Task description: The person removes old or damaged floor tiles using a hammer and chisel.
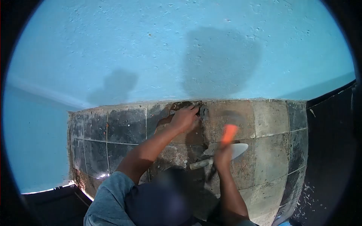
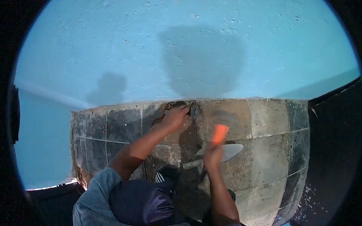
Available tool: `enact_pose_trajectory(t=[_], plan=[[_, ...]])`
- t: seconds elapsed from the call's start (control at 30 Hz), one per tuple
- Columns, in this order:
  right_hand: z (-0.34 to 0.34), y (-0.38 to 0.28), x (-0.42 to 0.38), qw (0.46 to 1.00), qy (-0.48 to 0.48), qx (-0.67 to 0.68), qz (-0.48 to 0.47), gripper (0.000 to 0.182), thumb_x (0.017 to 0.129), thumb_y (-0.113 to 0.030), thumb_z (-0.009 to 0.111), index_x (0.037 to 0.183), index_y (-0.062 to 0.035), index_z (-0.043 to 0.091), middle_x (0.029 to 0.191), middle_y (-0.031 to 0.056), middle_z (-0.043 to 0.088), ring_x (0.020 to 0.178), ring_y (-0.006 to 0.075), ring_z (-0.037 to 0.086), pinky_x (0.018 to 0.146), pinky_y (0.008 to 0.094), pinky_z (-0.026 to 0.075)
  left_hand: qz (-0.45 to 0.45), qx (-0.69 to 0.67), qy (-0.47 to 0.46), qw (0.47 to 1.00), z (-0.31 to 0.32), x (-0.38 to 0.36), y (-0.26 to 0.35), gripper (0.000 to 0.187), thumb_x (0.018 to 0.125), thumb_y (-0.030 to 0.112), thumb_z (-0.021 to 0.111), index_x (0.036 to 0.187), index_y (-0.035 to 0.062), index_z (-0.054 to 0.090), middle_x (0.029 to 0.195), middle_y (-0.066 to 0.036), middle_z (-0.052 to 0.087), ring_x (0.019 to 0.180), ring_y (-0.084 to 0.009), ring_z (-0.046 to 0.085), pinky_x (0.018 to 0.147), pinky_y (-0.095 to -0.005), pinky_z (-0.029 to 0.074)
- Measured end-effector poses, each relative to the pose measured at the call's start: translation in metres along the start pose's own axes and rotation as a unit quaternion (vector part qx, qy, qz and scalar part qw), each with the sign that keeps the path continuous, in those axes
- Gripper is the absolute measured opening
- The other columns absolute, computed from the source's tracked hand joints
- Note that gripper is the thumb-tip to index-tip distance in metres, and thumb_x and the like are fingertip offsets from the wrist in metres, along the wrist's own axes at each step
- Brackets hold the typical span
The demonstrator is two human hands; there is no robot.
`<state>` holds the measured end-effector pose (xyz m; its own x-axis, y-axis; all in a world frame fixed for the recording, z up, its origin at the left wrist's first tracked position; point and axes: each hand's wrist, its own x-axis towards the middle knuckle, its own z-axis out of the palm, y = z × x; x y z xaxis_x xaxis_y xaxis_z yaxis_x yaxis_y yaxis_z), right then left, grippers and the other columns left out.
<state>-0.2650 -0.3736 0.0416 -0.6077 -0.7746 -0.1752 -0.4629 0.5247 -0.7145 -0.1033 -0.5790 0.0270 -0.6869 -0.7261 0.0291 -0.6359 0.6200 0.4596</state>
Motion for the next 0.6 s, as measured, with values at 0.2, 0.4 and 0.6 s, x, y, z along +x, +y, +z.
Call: enact_pose_trajectory(t=[0.2,0.4,0.6], plan=[[0.037,-0.03,-0.041,0.962,-0.265,0.065,0.002,0.039,0.104,-0.037,0.051,0.113,0.0009,0.057,0.093,0.0332,0.065,0.094,0.0532,0.063,0.076,0.0586,0.047,-0.054,-0.054,0.01,0.997,-0.034,0.007,-0.003,0.031,0.09,0.018,0.067,0.115,0.0006,0.061,0.107,-0.025,0.066,0.098,-0.0448,0.064,0.082,-0.0549,0.052],[0.057,0.004,-0.031,0.98,-0.172,0.096,0.019,0.039,0.104,-0.035,0.054,0.111,0.0029,0.057,0.087,0.0252,0.066,0.08,0.0465,0.065,0.069,0.0504,0.048,-0.022,-0.021,-0.008,1.0,-0.027,-0.002,0.011,0.032,0.09,0.017,0.067,0.118,0.0025,0.061,0.107,-0.022,0.066,0.1,-0.0426,0.065,0.084,-0.0524,0.053],[0.006,0.04,0.019,0.864,-0.233,0.36,0.264,0.022,0.105,-0.027,0.054,0.11,-0.0059,0.056,0.078,0.0052,0.057,0.072,0.0216,0.063,0.063,0.0353,0.052,0.033,0.034,-0.024,0.999,0.011,-0.012,0.003,0.039,0.089,0.015,0.067,0.126,0.0045,0.06,0.114,-0.017,0.063,0.098,-0.0406,0.066,0.082,-0.0506,0.055]])
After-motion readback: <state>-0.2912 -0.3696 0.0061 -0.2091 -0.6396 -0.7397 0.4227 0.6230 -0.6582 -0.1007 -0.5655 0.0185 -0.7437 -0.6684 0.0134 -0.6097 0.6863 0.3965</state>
